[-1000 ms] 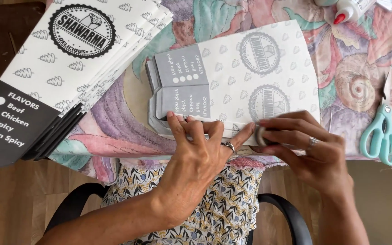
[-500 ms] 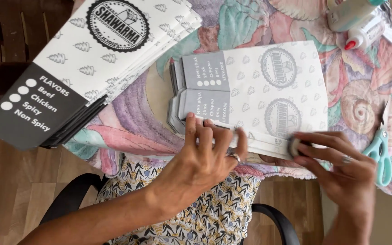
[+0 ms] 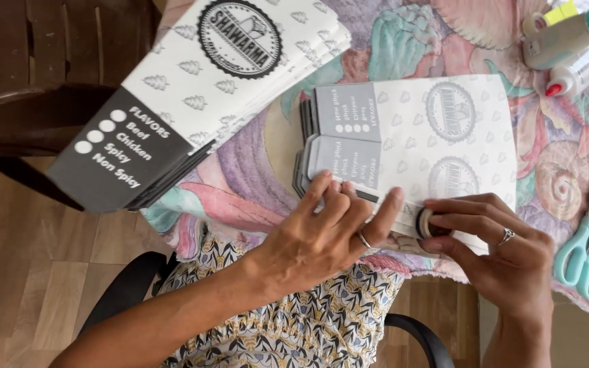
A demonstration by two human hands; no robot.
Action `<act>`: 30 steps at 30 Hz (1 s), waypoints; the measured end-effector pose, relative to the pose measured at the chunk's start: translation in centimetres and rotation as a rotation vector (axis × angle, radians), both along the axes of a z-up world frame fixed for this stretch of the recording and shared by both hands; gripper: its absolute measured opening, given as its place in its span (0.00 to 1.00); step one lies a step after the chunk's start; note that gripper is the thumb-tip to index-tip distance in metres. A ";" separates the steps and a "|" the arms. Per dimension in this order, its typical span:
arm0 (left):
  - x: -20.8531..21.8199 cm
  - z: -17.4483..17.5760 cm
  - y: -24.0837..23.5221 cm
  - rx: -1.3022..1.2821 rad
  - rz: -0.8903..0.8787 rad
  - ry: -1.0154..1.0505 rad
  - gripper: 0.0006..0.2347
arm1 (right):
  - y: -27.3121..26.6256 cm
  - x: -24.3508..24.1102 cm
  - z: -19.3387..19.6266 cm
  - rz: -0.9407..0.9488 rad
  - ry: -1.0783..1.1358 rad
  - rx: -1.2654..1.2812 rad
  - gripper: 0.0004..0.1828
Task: The person folds flat paper sheets into small rectangular packages and secures them with adhesive tape. They repeatedly pick up a sheet, fold the sides, and apply tape to close the package, then place it on a growing stack.
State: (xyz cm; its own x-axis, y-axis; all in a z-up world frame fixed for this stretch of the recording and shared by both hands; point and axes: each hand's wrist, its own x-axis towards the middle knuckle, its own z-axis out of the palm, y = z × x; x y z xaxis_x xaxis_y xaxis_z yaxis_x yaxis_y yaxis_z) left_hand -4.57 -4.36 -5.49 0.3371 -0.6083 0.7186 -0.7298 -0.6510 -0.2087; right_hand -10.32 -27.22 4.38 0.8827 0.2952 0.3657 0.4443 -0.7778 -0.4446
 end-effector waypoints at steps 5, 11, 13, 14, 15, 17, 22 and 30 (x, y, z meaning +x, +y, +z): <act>-0.5 1.9 0.5 0.016 -0.005 0.048 0.24 | 3.0 2.4 -1.6 -0.074 0.083 0.043 0.20; 0.0 2.2 0.3 -0.153 -0.099 0.106 0.28 | 3.6 2.3 -1.9 0.060 -0.085 -0.058 0.34; -0.1 2.2 0.0 -0.232 -0.109 0.112 0.26 | 1.6 0.8 -3.9 0.031 -0.230 -0.174 0.40; -0.2 1.9 -0.1 -0.244 -0.105 0.144 0.17 | 0.4 -0.1 -5.2 -0.034 -0.338 -0.256 0.28; -0.5 1.5 -0.4 -0.255 -0.095 0.179 0.18 | -0.9 -1.0 -6.5 -0.093 -0.444 -0.334 0.18; -0.9 1.7 -2.0 -0.286 -0.078 0.205 0.19 | -0.5 -1.9 -6.4 -0.092 -0.423 -0.346 0.17; -2.0 1.8 -4.7 -0.489 -0.141 0.330 0.17 | 0.2 -2.3 -6.5 -0.090 -0.461 -0.267 0.12; 0.5 1.6 -0.8 -0.531 -0.203 0.273 0.05 | -0.1 -2.1 -6.4 -0.120 -0.500 -0.275 0.05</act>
